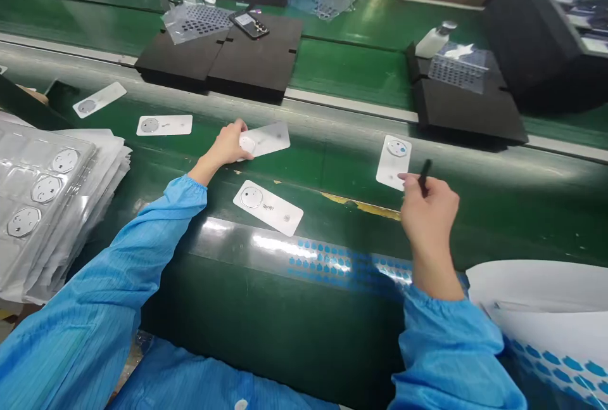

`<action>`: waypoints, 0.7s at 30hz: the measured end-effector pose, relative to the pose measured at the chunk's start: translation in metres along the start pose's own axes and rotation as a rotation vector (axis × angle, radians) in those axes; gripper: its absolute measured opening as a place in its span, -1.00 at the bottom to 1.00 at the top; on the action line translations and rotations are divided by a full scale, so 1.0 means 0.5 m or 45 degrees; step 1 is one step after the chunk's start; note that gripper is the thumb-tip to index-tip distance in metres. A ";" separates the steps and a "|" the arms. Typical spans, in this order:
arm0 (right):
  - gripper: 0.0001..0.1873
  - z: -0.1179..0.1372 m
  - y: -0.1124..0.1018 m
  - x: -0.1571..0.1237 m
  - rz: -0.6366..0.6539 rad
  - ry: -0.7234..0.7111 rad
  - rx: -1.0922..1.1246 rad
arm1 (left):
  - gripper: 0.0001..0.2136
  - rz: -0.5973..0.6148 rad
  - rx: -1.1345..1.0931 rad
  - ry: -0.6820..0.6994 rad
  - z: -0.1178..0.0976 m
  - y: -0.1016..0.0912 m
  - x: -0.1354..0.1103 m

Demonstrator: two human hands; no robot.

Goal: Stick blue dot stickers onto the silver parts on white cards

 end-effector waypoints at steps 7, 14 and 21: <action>-0.73 0.100 0.089 -0.178 -0.116 0.139 -0.201 | -0.62 0.030 -0.501 0.208 -0.075 -0.146 -0.118; -0.72 0.081 0.163 -0.281 0.367 0.542 0.309 | -0.77 0.979 -0.608 0.143 -0.156 -0.090 -0.350; -0.76 0.076 0.170 -0.299 0.346 0.468 0.229 | -0.66 0.625 0.007 0.418 -0.149 -0.011 -0.455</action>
Point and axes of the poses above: each hand's wrist, its own x-axis towards the middle knuckle, its own y-axis out of the palm, z = x × y, the point moved 1 cm from there along x, towards the middle knuckle
